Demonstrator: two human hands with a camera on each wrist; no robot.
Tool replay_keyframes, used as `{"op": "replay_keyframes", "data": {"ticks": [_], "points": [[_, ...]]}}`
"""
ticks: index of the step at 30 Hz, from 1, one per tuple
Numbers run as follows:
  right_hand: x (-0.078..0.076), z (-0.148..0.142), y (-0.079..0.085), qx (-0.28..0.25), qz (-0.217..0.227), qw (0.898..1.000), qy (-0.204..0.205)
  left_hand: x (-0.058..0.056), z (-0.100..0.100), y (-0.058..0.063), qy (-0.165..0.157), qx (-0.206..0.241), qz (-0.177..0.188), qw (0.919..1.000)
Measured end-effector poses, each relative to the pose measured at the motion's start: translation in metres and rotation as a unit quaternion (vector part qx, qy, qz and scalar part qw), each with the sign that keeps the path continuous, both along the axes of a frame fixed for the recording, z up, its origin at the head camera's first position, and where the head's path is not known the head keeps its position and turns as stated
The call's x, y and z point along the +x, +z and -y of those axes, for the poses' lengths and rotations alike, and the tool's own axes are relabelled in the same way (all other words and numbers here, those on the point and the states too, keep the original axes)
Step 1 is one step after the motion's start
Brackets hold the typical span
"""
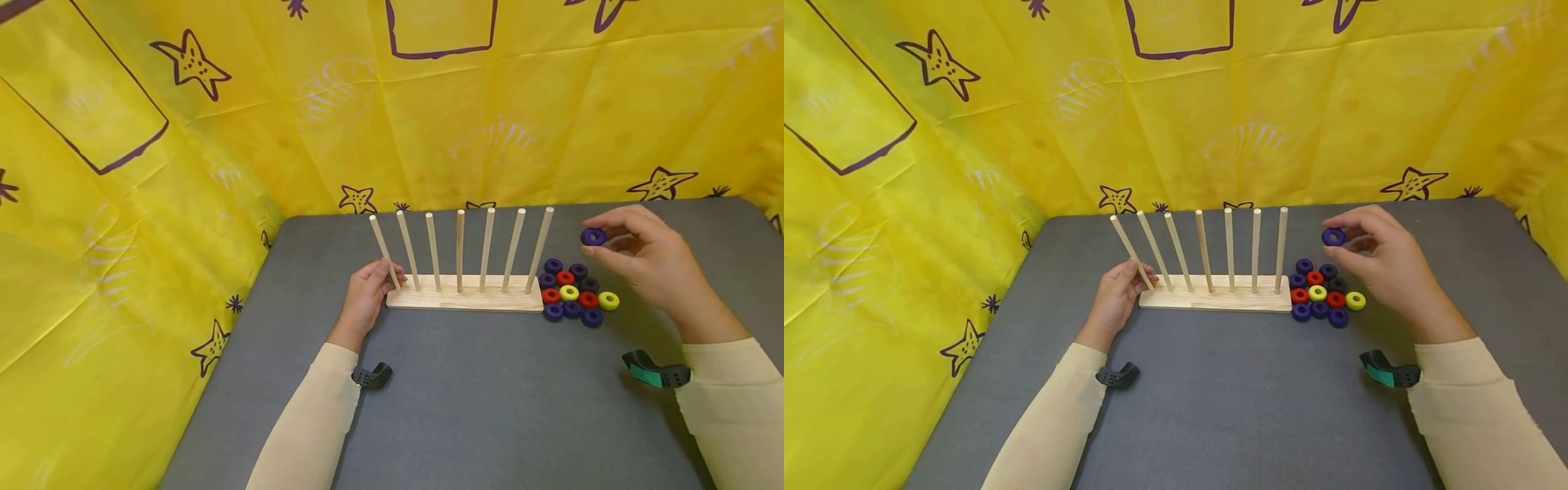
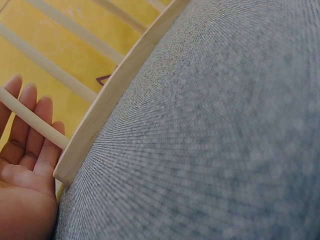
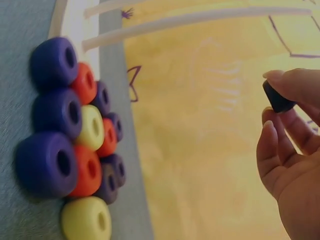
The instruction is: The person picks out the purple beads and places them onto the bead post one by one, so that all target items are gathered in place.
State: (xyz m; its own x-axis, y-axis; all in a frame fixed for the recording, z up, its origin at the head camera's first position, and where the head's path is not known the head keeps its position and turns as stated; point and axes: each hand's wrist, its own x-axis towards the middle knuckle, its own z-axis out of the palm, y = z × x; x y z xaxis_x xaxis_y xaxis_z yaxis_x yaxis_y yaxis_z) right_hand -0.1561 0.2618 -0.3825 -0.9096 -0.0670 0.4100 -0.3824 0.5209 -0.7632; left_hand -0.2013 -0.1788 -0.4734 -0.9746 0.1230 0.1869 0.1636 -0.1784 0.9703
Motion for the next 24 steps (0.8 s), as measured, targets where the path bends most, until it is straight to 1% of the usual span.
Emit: {"op": "replay_keyframes", "data": {"ticks": [7,15,18,24], "points": [[0.003,0.009,0.015,-0.001,-0.021,1.0,0.021,0.0,0.0,0.0,-0.002,0.006,-0.001,1.0],[0.004,0.021,0.033,0.016,-0.095,0.994,0.052,0.0,0.0,0.0,-0.002,0.005,0.0,1.0],[0.005,0.026,0.04,0.017,-0.113,0.992,0.056,0.0,0.0,0.0,0.0,0.001,0.002,1.0],[0.006,0.034,0.051,0.009,-0.129,0.99,0.065,0.0,0.0,0.0,0.0,0.0,0.004,1.0]]}}
